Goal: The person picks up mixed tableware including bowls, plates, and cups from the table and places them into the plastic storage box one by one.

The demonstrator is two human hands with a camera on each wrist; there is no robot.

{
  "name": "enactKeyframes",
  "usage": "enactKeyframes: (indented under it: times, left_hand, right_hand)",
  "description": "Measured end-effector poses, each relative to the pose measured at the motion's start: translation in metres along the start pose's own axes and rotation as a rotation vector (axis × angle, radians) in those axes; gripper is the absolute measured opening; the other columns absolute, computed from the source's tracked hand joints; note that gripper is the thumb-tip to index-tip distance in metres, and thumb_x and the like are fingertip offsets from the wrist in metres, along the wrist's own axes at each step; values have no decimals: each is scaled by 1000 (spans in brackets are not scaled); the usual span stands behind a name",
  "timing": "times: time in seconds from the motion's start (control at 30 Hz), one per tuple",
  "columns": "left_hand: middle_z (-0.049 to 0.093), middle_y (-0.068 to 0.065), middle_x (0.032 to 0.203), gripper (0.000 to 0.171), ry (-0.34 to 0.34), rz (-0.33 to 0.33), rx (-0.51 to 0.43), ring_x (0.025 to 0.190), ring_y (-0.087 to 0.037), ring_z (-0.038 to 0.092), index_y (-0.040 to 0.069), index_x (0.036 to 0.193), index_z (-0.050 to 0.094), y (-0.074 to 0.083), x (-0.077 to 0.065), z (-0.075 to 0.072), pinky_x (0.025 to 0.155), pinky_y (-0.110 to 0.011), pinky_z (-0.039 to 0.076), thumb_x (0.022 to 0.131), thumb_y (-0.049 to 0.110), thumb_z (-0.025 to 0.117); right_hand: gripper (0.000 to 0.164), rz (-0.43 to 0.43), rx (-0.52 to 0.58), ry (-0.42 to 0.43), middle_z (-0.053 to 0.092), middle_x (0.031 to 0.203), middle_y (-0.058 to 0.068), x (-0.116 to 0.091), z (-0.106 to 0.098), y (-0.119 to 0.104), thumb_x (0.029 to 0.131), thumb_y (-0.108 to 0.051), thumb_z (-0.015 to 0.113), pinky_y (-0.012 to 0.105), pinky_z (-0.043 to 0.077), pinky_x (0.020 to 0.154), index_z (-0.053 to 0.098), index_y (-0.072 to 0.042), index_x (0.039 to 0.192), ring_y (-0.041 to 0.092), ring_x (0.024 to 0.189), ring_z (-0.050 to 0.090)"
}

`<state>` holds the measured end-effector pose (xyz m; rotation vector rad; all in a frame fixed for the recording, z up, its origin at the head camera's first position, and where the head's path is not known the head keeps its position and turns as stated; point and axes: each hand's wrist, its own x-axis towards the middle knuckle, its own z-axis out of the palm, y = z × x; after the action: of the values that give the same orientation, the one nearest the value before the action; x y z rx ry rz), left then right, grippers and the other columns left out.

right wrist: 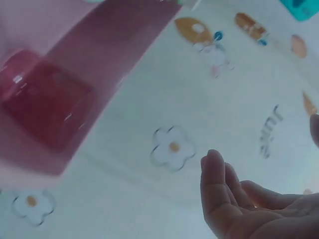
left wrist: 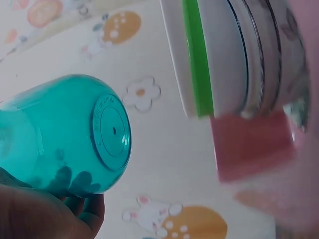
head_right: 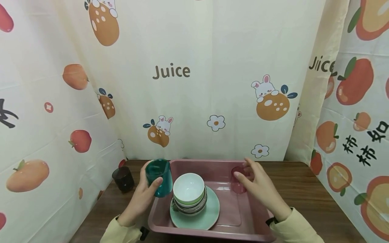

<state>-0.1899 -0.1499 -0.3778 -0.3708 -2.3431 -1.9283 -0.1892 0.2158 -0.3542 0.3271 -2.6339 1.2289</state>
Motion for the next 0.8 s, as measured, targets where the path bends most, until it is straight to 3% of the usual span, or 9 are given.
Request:
enactKeyframes:
  times: [0.2,0.33,0.57,0.8]
  left_hand:
    - [36,-13,147,63,-96,27,-14,132,-35,41,30,151,14,6,-3,17,105,-59,37,102,22,53]
    - [24,-8,154,64,-167,36,-10,139,-33,31,30,152,11,8,-4,28,110,-65,27,102,24,51]
    - [37,-9,146,61,-263,47,31,133,-30,38,29,150,14,7,-7,45,105,-57,34,102,29,51]
    - [32,-8,150,61,-375,11,26,133,-29,38,38,150,11,6,-9,56,103,-55,38,102,38,49]
  right_hand:
    - [66,-87,97,-25,56,126,15,7,26,-24,94,-24,67,30,54,86,36,0,147,31,107,63]
    - [70,-81,172,-103,53,133,11,6,42,-35,92,-30,69,36,54,89,34,-11,150,28,113,62]
    - [77,-103,189,-207,50,140,-1,-3,65,-44,86,-36,74,35,49,100,31,-30,150,23,125,55]
    - [84,-209,257,-279,47,144,2,-6,77,-45,85,-22,77,33,49,99,27,-34,151,25,128,52]
